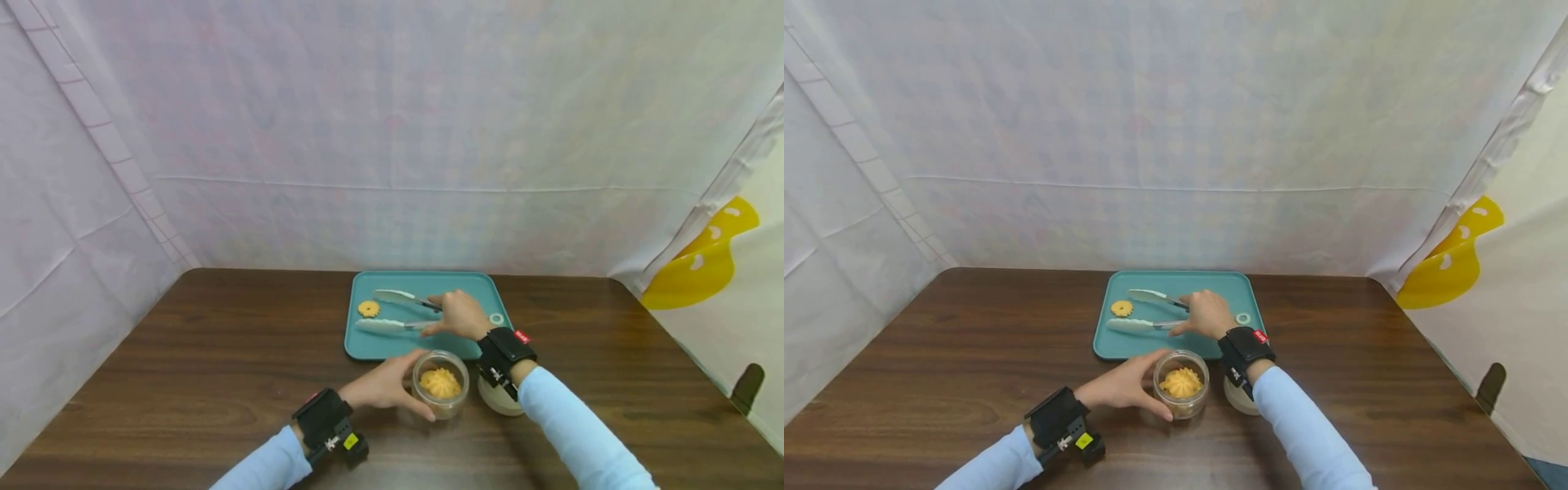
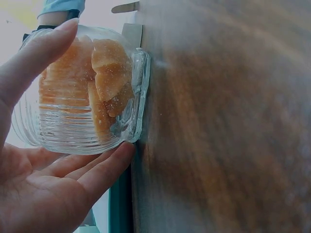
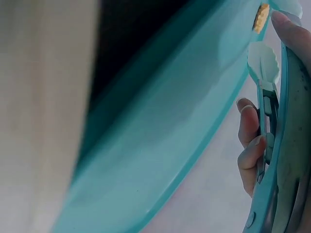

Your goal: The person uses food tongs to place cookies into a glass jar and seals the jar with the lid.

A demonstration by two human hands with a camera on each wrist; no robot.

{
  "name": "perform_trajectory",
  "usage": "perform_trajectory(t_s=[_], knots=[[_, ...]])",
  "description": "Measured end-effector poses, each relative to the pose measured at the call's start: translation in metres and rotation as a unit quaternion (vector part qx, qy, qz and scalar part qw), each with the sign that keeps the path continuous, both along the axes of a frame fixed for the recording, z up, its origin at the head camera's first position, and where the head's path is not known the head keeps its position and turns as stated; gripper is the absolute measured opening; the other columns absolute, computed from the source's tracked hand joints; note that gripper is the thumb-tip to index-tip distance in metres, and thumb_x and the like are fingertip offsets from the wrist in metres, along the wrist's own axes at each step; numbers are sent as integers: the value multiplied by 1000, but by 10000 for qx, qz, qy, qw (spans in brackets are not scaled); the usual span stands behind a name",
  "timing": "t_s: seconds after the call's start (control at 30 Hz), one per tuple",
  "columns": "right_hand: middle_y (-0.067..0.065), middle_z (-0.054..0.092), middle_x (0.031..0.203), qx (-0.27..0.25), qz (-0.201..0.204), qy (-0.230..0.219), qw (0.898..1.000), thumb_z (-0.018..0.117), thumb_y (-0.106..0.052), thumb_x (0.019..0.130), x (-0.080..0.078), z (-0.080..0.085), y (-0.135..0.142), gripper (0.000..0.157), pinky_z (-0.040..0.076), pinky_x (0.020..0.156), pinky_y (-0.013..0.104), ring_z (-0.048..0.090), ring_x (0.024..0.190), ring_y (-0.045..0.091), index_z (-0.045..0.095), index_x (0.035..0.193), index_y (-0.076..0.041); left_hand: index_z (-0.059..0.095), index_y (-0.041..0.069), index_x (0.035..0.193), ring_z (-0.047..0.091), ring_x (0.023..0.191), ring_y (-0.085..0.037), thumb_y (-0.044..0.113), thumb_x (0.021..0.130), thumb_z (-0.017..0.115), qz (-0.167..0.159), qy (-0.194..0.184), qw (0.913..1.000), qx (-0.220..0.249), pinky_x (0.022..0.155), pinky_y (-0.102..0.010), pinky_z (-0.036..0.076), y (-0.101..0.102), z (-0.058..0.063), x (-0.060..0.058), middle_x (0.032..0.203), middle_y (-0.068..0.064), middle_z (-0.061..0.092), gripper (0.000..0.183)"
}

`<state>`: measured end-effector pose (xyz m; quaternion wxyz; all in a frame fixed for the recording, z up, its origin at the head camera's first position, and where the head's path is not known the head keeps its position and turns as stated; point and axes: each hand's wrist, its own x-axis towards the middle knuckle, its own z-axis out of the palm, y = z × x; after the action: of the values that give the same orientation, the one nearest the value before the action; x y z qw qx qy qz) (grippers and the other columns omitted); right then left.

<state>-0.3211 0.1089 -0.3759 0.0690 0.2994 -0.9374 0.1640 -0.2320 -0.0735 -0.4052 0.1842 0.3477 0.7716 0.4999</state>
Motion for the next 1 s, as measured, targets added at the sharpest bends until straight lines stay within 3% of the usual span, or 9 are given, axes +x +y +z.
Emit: perform_trajectory(t_s=[0.27,0.47,0.63,0.77,1.0], knots=[[17,67,91,60,-65,-46,10000,79,-41,60,-4,5,-10,72,43,54,24,53,54,9,59,114,1,35,10,133,44,118,-21,10,68,77,104,25,9999,-119,94,-22,40,1,2,1,129,-8,45,77],[17,67,85,72,-148,-168,9997,79,-39,61,-5,7,-14,69,31,46,19,43,43,8,60,114,-1,35,10,132,44,119,-20,7,69,76,5,-70,10000,6,93,-22,41,2,2,0,128,-9,46,76],[10,63,63,-96,-87,-152,9998,78,-36,63,-5,7,-14,64,24,41,18,34,39,7,61,113,-1,36,7,131,44,119,-22,6,67,77,-24,-19,10000,60,93,-22,41,4,3,0,129,-12,45,76],[1,46,44,-186,-113,-149,9997,78,-34,65,-5,6,-14,60,20,40,18,28,37,7,61,112,0,36,5,131,44,119,-23,6,67,77,-6,3,10000,87,93,-22,41,5,4,1,129,-14,45,76],[-1,40,40,-161,-299,82,9994,77,-31,66,-4,4,-17,53,18,40,19,29,36,9,64,109,-3,35,6,132,43,120,-24,5,68,76,-64,-148,9998,150,93,-21,42,4,3,0,130,-14,44,75]])
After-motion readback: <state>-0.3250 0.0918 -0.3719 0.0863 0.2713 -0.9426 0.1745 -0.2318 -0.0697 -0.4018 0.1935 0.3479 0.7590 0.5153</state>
